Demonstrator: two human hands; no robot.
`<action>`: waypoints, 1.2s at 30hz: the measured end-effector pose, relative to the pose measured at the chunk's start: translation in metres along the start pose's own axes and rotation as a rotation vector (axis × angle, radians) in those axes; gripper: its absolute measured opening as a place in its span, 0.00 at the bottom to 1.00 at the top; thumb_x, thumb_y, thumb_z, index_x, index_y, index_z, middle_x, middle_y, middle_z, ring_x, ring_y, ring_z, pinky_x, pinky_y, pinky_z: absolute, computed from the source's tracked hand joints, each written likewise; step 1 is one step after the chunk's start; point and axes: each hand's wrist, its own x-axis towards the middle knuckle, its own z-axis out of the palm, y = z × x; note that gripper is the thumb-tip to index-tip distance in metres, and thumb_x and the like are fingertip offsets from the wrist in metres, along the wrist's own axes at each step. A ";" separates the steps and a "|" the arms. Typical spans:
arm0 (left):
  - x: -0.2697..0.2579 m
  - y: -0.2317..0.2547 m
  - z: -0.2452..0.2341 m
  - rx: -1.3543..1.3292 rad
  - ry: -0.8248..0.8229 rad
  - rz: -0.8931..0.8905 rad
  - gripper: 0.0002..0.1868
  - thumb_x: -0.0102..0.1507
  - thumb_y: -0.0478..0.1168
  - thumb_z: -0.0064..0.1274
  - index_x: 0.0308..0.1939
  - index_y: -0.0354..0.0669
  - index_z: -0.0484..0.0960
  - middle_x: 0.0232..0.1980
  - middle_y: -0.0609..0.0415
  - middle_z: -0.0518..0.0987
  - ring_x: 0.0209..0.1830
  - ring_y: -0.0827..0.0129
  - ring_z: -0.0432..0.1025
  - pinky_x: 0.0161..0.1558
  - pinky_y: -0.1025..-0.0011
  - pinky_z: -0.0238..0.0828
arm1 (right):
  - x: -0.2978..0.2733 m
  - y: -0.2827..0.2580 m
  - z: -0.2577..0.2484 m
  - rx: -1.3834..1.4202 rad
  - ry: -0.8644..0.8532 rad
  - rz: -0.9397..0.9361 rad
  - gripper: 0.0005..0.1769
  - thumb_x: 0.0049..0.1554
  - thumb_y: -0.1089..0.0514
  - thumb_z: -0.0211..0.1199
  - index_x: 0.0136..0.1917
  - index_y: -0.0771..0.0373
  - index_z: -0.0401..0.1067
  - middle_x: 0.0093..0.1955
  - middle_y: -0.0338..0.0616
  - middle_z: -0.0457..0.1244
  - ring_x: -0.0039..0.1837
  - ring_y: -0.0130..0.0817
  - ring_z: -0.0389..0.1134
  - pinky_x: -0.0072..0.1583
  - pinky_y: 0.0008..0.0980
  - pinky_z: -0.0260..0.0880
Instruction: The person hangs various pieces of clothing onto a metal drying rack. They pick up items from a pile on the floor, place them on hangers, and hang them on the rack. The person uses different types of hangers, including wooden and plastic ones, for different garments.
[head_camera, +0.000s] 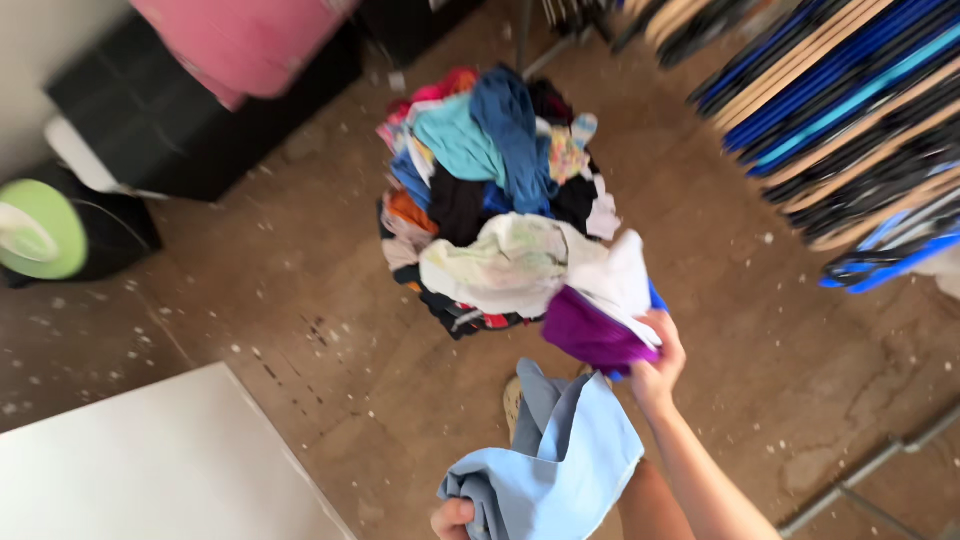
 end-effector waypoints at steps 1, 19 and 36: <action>-0.004 0.005 0.011 -0.001 0.012 0.030 0.34 0.51 0.49 0.52 0.56 0.31 0.77 0.54 0.40 0.82 0.54 0.52 0.77 0.57 0.58 0.72 | 0.026 -0.038 0.018 -0.042 -0.029 -0.107 0.23 0.44 0.71 0.57 0.55 0.69 0.74 0.60 0.50 0.65 0.67 0.42 0.65 0.70 0.35 0.61; -0.035 0.011 0.147 -0.222 0.421 0.632 0.28 0.56 0.38 0.49 0.61 0.32 0.72 0.50 0.44 0.81 0.48 0.55 0.77 0.49 0.58 0.76 | 0.158 -0.199 0.144 -0.393 -0.618 -0.205 0.44 0.47 0.50 0.78 0.73 0.52 0.61 0.75 0.60 0.46 0.69 0.66 0.54 0.64 0.56 0.62; 0.077 0.089 0.440 1.724 -0.081 0.749 0.08 0.61 0.39 0.64 0.40 0.40 0.84 0.36 0.49 0.82 0.35 0.57 0.76 0.41 0.65 0.71 | 0.093 -0.300 -0.278 -0.002 -0.628 -0.075 0.10 0.59 0.55 0.67 0.47 0.65 0.79 0.39 0.36 0.68 0.44 0.24 0.65 0.47 0.27 0.66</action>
